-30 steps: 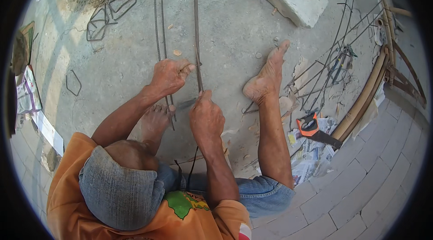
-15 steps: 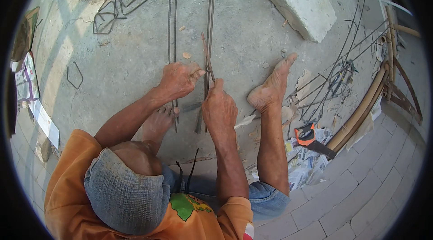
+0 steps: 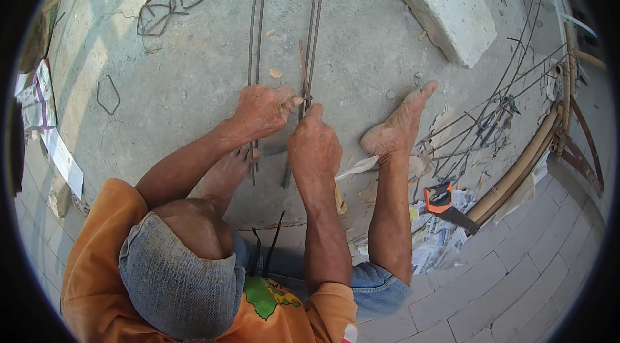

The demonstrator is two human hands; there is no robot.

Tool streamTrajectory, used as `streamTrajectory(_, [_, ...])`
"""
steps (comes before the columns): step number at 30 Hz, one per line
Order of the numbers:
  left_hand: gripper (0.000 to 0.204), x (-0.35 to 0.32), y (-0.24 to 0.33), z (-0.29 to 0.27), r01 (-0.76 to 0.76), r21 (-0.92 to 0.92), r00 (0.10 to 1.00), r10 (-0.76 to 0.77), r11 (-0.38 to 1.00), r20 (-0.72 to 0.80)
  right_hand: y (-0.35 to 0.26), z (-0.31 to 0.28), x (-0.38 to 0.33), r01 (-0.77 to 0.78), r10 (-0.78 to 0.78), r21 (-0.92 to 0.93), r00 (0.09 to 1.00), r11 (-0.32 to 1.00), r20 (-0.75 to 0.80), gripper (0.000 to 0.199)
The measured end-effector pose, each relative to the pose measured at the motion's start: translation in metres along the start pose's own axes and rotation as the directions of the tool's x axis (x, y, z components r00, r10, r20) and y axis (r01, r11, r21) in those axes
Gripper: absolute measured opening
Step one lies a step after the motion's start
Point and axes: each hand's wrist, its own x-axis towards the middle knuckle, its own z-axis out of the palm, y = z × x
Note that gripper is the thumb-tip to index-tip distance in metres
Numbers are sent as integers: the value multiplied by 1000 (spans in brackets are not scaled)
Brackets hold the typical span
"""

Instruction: The person assembles a rebar cage by hand, using wire to bind longitudinal bars to rectangular stirrups and striking the cage with a hammer.

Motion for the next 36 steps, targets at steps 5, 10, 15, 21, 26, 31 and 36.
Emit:
streamTrajectory(5, [29,-2,1,1,-10,23,1000,10,1000,-8,19,21,-42,-33,39,102,998,994,-58,15])
streamTrajectory(10, [27,-1,-1,-6,31,-21,999,-31,999,39,25,11,-69,-32,37,111,999,993,-40,16])
streamTrajectory(15, [26,2,2,-1,11,-24,1000,-11,1000,11,23,-9,-32,11,-7,60,998,998,-64,14])
streamTrajectory(21, [23,1,1,-5,19,-16,999,-18,1000,43,20,-2,-22,-14,11,136,1000,991,25,13])
streamTrajectory(26, [22,0,3,-3,8,-22,1000,-7,1000,24,22,6,-25,-19,16,139,1000,990,26,12])
streamTrajectory(31, [21,-3,-3,-4,42,14,998,-43,999,56,25,14,-29,0,-3,180,1000,984,15,12])
streamTrajectory(36, [22,4,5,-6,43,80,996,-48,996,72,25,8,-36,-12,10,124,1000,992,19,9])
